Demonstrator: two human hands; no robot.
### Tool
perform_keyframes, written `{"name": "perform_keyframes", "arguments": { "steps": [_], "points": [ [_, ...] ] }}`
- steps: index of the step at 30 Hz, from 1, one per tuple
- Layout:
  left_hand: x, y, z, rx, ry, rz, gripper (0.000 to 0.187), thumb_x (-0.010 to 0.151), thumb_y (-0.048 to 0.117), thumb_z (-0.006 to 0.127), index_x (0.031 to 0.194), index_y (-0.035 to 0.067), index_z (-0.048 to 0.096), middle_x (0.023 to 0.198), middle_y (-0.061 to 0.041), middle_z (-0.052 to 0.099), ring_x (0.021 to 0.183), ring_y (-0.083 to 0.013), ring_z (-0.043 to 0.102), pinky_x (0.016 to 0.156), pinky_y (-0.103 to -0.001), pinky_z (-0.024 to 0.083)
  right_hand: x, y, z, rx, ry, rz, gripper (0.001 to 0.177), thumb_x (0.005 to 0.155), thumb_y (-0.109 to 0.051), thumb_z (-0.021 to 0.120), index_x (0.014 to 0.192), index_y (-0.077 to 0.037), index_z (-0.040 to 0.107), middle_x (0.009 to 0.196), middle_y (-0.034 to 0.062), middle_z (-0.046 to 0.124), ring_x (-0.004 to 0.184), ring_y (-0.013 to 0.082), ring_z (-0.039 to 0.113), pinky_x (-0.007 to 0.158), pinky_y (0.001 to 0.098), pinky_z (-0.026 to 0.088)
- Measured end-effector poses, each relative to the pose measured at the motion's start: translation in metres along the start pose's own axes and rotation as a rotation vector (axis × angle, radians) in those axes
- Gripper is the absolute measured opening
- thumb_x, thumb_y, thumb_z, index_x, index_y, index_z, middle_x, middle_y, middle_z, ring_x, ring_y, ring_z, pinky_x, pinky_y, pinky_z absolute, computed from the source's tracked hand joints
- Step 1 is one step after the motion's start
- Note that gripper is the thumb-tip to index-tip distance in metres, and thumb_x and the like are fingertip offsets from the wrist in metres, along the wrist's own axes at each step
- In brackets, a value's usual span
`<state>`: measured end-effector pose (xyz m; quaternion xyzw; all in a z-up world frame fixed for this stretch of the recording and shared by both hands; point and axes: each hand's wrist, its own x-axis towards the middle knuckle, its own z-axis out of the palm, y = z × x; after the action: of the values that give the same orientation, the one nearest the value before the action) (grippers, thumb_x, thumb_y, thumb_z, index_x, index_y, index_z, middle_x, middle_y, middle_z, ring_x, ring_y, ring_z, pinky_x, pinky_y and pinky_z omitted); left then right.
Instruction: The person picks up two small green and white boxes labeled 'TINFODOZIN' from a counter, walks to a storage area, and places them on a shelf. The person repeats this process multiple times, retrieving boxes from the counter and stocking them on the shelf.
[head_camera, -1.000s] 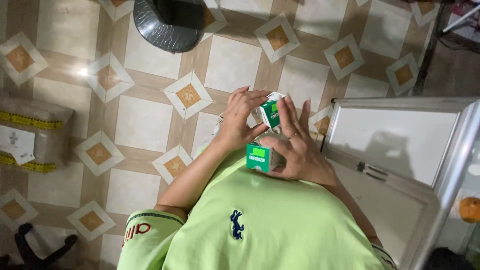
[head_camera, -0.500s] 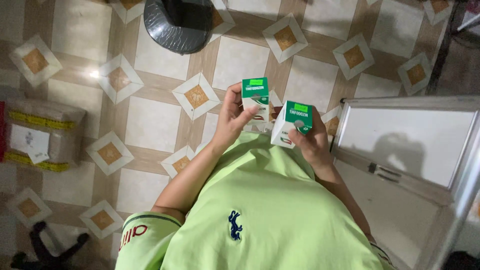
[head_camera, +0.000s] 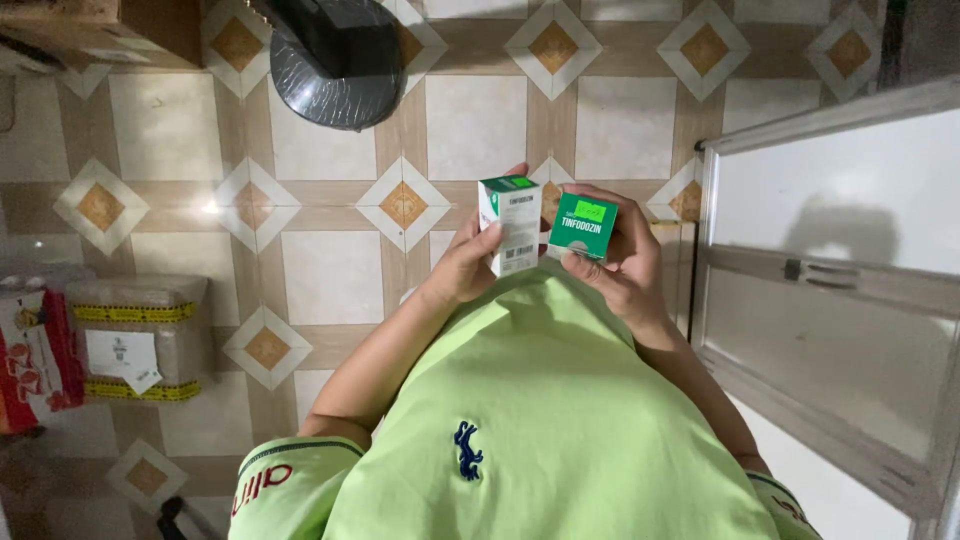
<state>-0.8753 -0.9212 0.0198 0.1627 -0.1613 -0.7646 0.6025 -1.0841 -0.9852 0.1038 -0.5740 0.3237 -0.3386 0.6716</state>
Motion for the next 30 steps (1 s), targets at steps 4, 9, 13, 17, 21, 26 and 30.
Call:
{"name": "perform_keyframes", "arguments": {
  "steps": [4, 9, 13, 17, 21, 26, 30],
  "points": [
    [-0.001, 0.005, 0.007, 0.047, 0.057, -0.069, 0.095, 0.096, 0.03, 0.077, 0.169, 0.015, 0.018, 0.142, -0.013, 0.054, 0.131, -0.0284, 0.057, 0.112, -0.051, 0.048, -0.003, 0.004, 0.007, -0.013, 0.006, -0.112, 0.061, 0.097, -0.01, 0.077, 0.147, -0.002, 0.043, 0.161, 0.0168, 0.043, 0.145, 0.022, 0.05, 0.119, 0.0365, 0.049],
    [-0.008, -0.008, -0.01, -0.079, 0.044, -0.164, 0.093, 0.094, 0.029, 0.078, 0.167, 0.014, 0.022, 0.145, -0.012, 0.054, 0.133, -0.0299, 0.056, 0.115, -0.055, 0.047, -0.01, 0.001, 0.017, -0.007, -0.004, -0.142, 0.061, 0.097, -0.009, 0.076, 0.147, -0.004, 0.042, 0.163, 0.0194, 0.04, 0.151, 0.0272, 0.047, 0.123, 0.0393, 0.048],
    [-0.017, -0.027, -0.034, -0.357, 0.017, -0.242, 0.088, 0.095, 0.034, 0.078, 0.163, 0.01, 0.029, 0.148, -0.015, 0.054, 0.137, -0.0365, 0.054, 0.114, -0.064, 0.045, -0.014, 0.002, 0.02, 0.003, -0.044, -0.099, 0.06, 0.099, -0.015, 0.075, 0.146, -0.004, 0.04, 0.163, 0.0205, 0.038, 0.153, 0.0294, 0.043, 0.121, 0.0433, 0.047],
    [-0.016, -0.029, -0.033, -0.538, -0.101, -0.314, 0.093, 0.086, 0.037, 0.082, 0.158, 0.01, 0.03, 0.153, -0.017, 0.05, 0.141, -0.0403, 0.052, 0.12, -0.067, 0.043, -0.011, 0.015, 0.016, 0.038, -0.128, -0.123, 0.062, 0.1, -0.022, 0.076, 0.146, -0.005, 0.039, 0.167, 0.0227, 0.037, 0.158, 0.0331, 0.041, 0.134, 0.0498, 0.035],
    [-0.017, -0.041, -0.046, -0.539, -0.13, -0.275, 0.098, 0.087, 0.037, 0.083, 0.162, 0.008, 0.029, 0.155, -0.021, 0.048, 0.141, -0.044, 0.052, 0.117, -0.063, 0.043, -0.011, 0.014, 0.015, -0.143, -0.183, -0.203, 0.063, 0.098, -0.023, 0.075, 0.146, -0.004, 0.039, 0.17, 0.0232, 0.033, 0.159, 0.034, 0.036, 0.133, 0.0497, 0.031],
    [-0.011, -0.035, -0.038, -0.469, -0.146, -0.243, 0.096, 0.091, 0.031, 0.081, 0.168, 0.006, 0.029, 0.156, -0.021, 0.049, 0.141, -0.0365, 0.053, 0.117, -0.051, 0.046, -0.008, -0.009, 0.013, -0.429, -0.193, -0.289, 0.055, 0.097, -0.025, 0.067, 0.141, 0.0, 0.045, 0.168, 0.0246, 0.03, 0.159, 0.0363, 0.032, 0.131, 0.0494, 0.026],
    [-0.004, -0.019, -0.009, -0.304, -0.084, -0.174, 0.094, 0.085, 0.03, 0.082, 0.159, 0.01, 0.028, 0.159, -0.009, 0.047, 0.141, -0.0277, 0.054, 0.116, -0.05, 0.048, -0.018, 0.004, 0.005, -0.266, -0.142, -0.191, 0.048, 0.103, -0.028, 0.059, 0.142, -0.002, 0.05, 0.17, 0.0227, 0.029, 0.161, 0.0325, 0.031, 0.134, 0.0464, 0.028]
  ]
}}
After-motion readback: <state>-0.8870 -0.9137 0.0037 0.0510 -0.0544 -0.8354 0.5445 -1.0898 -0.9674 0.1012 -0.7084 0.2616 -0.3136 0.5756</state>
